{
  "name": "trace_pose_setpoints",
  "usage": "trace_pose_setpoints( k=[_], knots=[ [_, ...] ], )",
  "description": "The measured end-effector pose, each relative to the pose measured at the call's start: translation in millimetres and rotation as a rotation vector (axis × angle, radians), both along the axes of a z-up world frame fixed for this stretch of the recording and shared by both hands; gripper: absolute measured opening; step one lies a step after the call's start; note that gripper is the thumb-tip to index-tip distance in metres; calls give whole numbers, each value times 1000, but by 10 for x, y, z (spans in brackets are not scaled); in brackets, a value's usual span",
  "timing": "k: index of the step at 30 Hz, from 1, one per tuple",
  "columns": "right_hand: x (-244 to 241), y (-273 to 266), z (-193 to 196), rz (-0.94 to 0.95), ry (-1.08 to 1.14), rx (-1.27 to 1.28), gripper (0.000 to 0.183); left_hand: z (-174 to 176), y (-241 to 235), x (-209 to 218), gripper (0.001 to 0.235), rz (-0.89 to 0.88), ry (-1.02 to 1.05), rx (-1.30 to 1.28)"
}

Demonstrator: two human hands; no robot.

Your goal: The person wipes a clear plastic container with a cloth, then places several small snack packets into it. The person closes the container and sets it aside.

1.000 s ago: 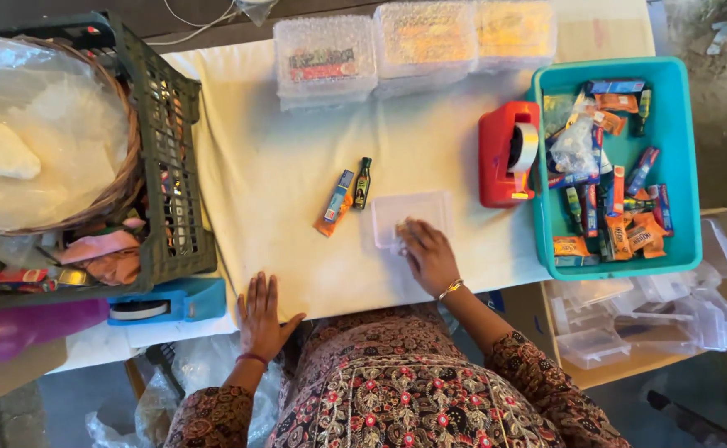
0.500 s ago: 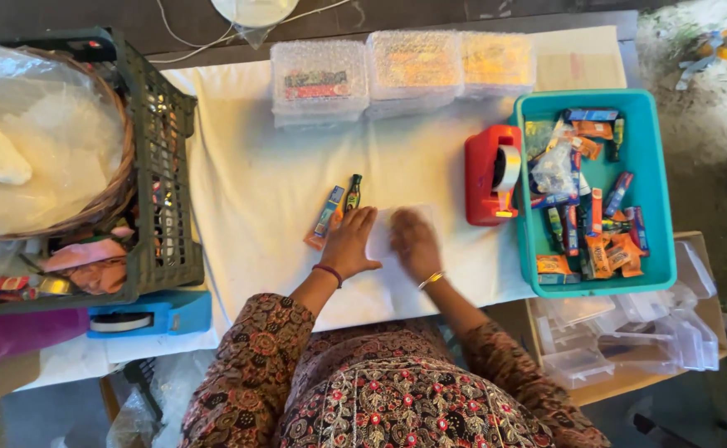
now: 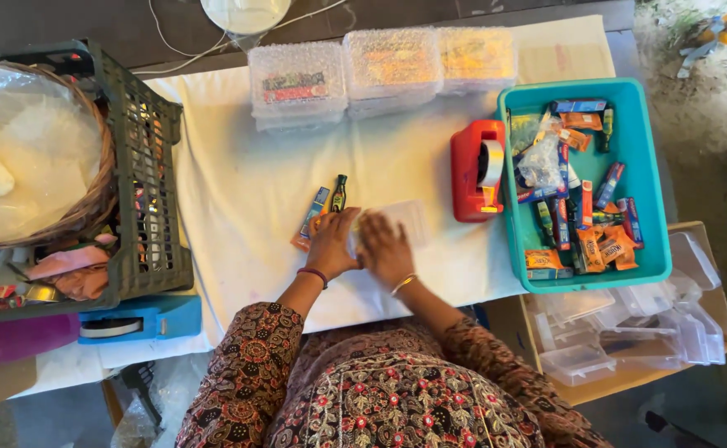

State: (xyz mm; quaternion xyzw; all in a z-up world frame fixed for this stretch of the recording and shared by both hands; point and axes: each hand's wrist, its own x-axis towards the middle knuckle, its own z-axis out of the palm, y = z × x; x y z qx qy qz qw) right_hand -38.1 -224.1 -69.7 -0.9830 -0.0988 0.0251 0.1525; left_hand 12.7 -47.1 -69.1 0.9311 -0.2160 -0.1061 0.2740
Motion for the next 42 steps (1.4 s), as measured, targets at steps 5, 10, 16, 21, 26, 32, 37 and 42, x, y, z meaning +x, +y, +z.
trace_pose_setpoints(
  k=[5, 10, 16, 21, 26, 32, 37, 42],
  knots=[
    [-346, -335, -156, 136, -10, 33, 59, 115, -3, 2, 125, 1, 11, 18],
    [-37, -616, -28, 34, -51, -127, 57, 179, -22, -19, 136, 7, 32, 14],
    [-85, -25, -170, -23, -88, -53, 57, 88, -46, -10, 143, 21, 68, 32],
    [-344, -682, -205, 128, -108, -72, 62, 201, -27, -1, 144, 13, 90, 45],
    [-3, -669, -127, 1, -85, -62, 59, 149, -11, -39, 146, 19, 84, 13],
    [-153, 57, -191, 82, -32, 42, 55, 3, -6, -18, 146, 9, 105, -1],
    [-321, -620, -178, 178, -148, -98, 60, 166, -8, 19, 148, -1, 114, -47],
    [18, -727, -17, -41, -53, -95, 51, 2, 24, -21, 147, 3, 146, -149]
  ],
)
